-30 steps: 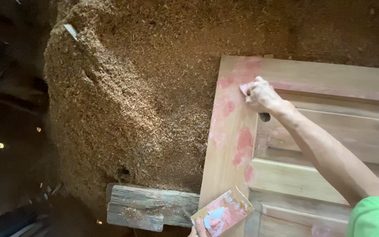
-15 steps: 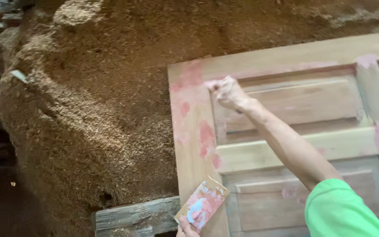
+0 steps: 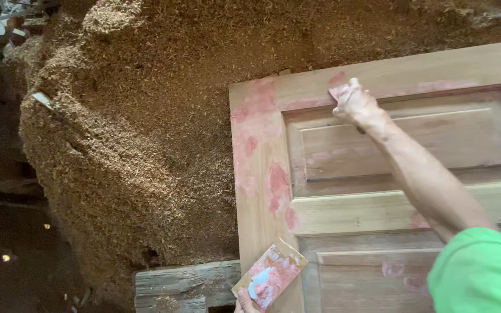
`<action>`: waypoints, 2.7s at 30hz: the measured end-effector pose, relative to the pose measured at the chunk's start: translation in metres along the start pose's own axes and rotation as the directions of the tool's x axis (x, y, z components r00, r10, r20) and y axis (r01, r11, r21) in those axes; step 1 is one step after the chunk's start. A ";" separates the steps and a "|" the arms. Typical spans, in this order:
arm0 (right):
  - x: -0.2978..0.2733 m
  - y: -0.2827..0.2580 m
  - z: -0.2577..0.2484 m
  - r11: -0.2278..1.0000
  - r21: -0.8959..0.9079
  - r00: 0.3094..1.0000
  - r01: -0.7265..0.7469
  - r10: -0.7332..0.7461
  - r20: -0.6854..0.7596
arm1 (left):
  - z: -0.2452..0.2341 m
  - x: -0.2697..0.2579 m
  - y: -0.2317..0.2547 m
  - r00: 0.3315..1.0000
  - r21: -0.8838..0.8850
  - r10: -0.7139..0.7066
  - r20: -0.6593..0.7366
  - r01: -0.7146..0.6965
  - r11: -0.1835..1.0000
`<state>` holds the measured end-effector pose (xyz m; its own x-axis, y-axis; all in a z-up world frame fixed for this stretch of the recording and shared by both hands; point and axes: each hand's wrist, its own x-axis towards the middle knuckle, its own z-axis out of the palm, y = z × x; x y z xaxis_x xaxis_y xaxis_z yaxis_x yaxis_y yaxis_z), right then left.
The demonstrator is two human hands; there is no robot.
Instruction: The person applies pink filler to a wooden door using a putty knife and a cardboard scraper. They spread the filler into the grooves and edges of the door panels, then smooth the surface with the knife.
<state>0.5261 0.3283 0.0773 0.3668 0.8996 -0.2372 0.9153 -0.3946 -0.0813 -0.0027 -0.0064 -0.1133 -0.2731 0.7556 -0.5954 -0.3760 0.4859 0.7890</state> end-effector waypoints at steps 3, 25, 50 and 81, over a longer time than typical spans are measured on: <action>0.020 0.005 -0.015 0.997 -0.051 0.989 -0.063 0.069 0.131 | -0.008 -0.002 0.001 1.000 0.036 0.004 -0.011 -0.003 0.999; -0.044 -0.126 -0.016 0.983 0.089 0.975 0.161 -0.173 0.141 | -0.007 -0.044 0.023 0.998 0.084 -0.006 -0.055 0.011 0.996; -0.572 0.114 0.095 0.089 0.855 0.706 -0.511 0.611 0.358 | 0.171 -0.070 0.075 0.722 0.174 -0.145 0.676 0.035 0.984; -0.950 0.395 0.073 0.060 0.953 0.584 -0.297 0.801 0.131 | 0.232 -0.589 -0.196 0.494 0.325 -0.429 0.757 0.285 0.902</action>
<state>0.5275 -0.6956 0.1997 0.9256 0.1846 -0.3306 -0.2126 -0.4691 -0.8572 0.4370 -0.4448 0.1174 0.6963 0.4971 -0.5177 -0.1292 0.7963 0.5909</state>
